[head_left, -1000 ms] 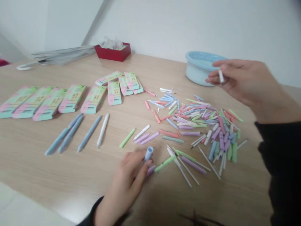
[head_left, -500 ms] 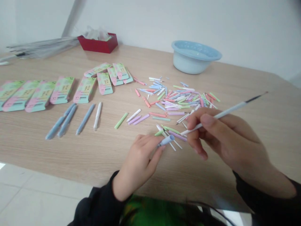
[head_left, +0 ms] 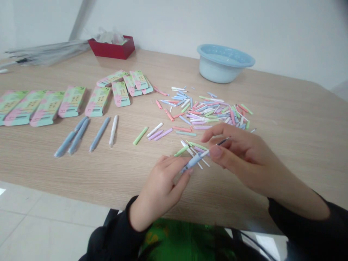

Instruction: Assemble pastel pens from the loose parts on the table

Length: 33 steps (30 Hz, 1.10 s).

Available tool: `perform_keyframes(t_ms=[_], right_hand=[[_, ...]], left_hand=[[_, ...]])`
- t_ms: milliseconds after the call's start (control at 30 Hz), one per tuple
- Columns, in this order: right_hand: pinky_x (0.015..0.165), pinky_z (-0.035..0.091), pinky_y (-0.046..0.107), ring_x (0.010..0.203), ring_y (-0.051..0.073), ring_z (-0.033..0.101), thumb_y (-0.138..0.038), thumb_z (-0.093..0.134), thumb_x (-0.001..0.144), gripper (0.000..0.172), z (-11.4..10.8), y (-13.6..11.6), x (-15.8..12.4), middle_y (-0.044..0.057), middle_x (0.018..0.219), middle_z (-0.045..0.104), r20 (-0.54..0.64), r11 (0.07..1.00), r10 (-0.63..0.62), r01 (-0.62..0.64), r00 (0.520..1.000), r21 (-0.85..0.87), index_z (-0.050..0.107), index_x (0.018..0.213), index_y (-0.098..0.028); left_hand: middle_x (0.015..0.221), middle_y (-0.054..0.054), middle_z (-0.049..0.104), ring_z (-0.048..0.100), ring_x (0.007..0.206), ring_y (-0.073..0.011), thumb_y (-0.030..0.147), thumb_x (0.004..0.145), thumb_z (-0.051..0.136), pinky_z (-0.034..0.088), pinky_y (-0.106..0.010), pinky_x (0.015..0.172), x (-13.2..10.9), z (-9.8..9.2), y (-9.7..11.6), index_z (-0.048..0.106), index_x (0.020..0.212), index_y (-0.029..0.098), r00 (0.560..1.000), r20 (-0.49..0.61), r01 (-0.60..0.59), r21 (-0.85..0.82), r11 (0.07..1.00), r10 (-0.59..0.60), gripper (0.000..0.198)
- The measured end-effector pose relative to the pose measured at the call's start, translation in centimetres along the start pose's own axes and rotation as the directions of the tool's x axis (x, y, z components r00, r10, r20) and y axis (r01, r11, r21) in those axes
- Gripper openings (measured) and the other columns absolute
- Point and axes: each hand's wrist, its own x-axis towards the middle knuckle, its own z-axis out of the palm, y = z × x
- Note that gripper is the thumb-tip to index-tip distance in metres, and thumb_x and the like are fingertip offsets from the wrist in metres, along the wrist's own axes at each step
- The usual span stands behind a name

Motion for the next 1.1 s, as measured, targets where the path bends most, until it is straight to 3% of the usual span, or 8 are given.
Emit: perform_keyframes(t_ms=[167, 333, 600, 733, 867, 1000, 1100], right_hand=[[0.047, 0.036, 0.021, 0.051, 0.007, 0.049, -0.028, 0.057, 0.103, 0.024, 0.3, 0.2, 0.1, -0.006, 0.061, 0.055, -0.024, 0.999, -0.024, 0.023, 0.999, -0.024, 0.07, 0.084, -0.021], [0.048, 0.034, 0.021, 0.051, 0.007, 0.046, -0.024, 0.06, 0.099, 0.022, 1.8, 1.1, 0.9, -0.007, 0.057, 0.052, -0.005, 0.995, 0.008, -0.008, 1.0, 0.098, 0.07, 0.08, -0.02], [0.048, 0.032, 0.021, 0.049, 0.005, 0.04, -0.023, 0.058, 0.099, 0.027, 3.7, 2.2, 1.9, -0.007, 0.057, 0.048, 0.15, 0.955, 0.023, -0.066, 0.988, 0.289, 0.065, 0.073, -0.016], [0.049, 0.033, 0.022, 0.05, 0.006, 0.041, -0.028, 0.058, 0.101, 0.032, 3.8, 2.4, 2.3, -0.006, 0.057, 0.049, 0.11, 0.954, 0.005, -0.038, 0.994, 0.298, 0.062, 0.071, -0.017], [0.054, 0.039, 0.023, 0.053, 0.008, 0.048, -0.034, 0.055, 0.104, 0.031, 3.2, 1.5, 2.0, -0.005, 0.063, 0.057, 0.077, 0.967, -0.041, 0.02, 0.996, 0.252, 0.066, 0.08, -0.019], [0.056, 0.042, 0.024, 0.054, 0.01, 0.051, -0.032, 0.053, 0.105, 0.023, 3.1, 0.1, 1.2, -0.004, 0.064, 0.059, 0.095, 0.989, -0.13, 0.122, 0.987, 0.084, 0.071, 0.092, -0.024], [0.054, 0.041, 0.025, 0.052, 0.011, 0.051, -0.028, 0.054, 0.104, 0.021, 3.2, 0.0, 1.1, -0.005, 0.061, 0.056, 0.125, 0.988, -0.152, 0.15, 0.98, 0.03, 0.072, 0.094, -0.024]], left_hand=[[0.092, -0.003, 0.07, 0.066, 0.09, -0.0202, 0.015, 0.102, 0.051, 0.048, -0.032, 0.081, 0.1, 0.3, -0.1, 0.063, 0.115, 0.019, 0.994, 0.043, 0.105, -0.1, 0.989, -0.101, 0.018], [0.094, -0.002, 0.066, 0.062, 0.091, -0.0184, 0.024, 0.108, 0.041, 0.049, -0.031, 0.084, 0.3, 0.8, -0.5, 0.059, 0.122, 0.021, 0.981, 0.093, 0.189, -0.242, 0.952, -0.171, 0.023], [0.086, -0.003, 0.067, 0.061, 0.081, -0.0176, 0.032, 0.109, 0.039, 0.048, -0.031, 0.082, 0.4, 1.2, -1.2, 0.063, 0.089, 0.02, 0.989, 0.023, 0.143, -0.397, 0.907, -0.146, 0.033], [0.084, -0.002, 0.064, 0.058, 0.078, -0.0185, 0.034, 0.108, 0.041, 0.047, -0.032, 0.075, 0.3, 0.2, -1.0, 0.06, 0.094, 0.021, 0.981, 0.049, 0.192, -0.381, 0.904, -0.187, 0.027], [0.084, -0.002, 0.061, 0.058, 0.077, -0.0192, 0.027, 0.105, 0.043, 0.046, -0.032, 0.07, 0.3, -1.1, -0.9, 0.057, 0.098, 0.022, 0.993, 0.076, 0.111, -0.387, 0.915, -0.088, 0.017], [0.089, -0.005, 0.061, 0.06, 0.087, -0.022, 0.019, 0.103, 0.041, 0.049, -0.035, 0.079, 0.4, -1.5, -0.8, 0.058, 0.094, 0.021, 0.996, 0.09, 0.008, -0.392, 0.92, 0.03, 0.019], [0.092, -0.006, 0.058, 0.057, 0.091, -0.0225, 0.02, 0.104, 0.04, 0.048, -0.036, 0.084, 0.5, -1.3, -0.9, 0.059, 0.095, 0.02, 0.992, 0.119, 0.014, -0.399, 0.917, 0.037, 0.022]])
